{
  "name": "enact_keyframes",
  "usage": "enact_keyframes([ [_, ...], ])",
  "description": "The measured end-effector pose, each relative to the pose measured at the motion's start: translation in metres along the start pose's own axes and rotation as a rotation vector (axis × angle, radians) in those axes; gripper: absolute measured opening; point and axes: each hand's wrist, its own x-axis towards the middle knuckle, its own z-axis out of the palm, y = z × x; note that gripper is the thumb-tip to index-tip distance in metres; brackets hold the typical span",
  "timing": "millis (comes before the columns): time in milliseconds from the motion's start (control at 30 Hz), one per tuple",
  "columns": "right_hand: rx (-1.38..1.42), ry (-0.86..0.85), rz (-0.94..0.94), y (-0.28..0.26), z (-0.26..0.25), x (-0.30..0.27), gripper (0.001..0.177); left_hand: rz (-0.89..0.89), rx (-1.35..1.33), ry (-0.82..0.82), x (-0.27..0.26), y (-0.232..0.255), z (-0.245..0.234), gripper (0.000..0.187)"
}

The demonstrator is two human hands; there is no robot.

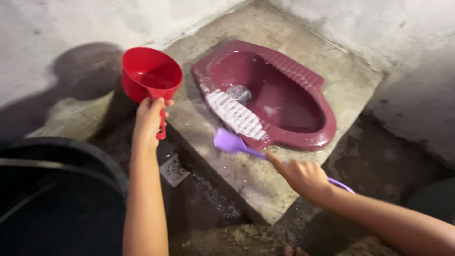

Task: The person pours a cleaning liquid from a pouch into a squat toilet, then uses a purple brush and a red scoop to scrub the toilet bowl with water. The person repeatedly scoops water and scrubs the interior surfaces of the toilet.

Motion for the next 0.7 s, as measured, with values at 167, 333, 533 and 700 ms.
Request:
enact_keyframes([
  [167,-0.132,0.207,0.052,-0.034,0.007,0.095,0.079,-0.017,0.018,0.045,-0.005,0.002,-0.007,0.029],
  [333,-0.044,-0.149,0.14,-0.027,0.01,0.033,0.084,0.068,-0.041,0.023,-0.006,-0.003,-0.021,0.031],
  [533,-0.024,0.046,0.103,-0.049,-0.012,0.113,0.08,0.033,0.036,0.115,-0.005,-0.007,-0.03,0.032],
  [700,-0.015,0.09,0.086,-0.045,-0.003,0.117,0.074,0.098,-0.028,0.076,-0.001,-0.005,-0.027,0.031],
])
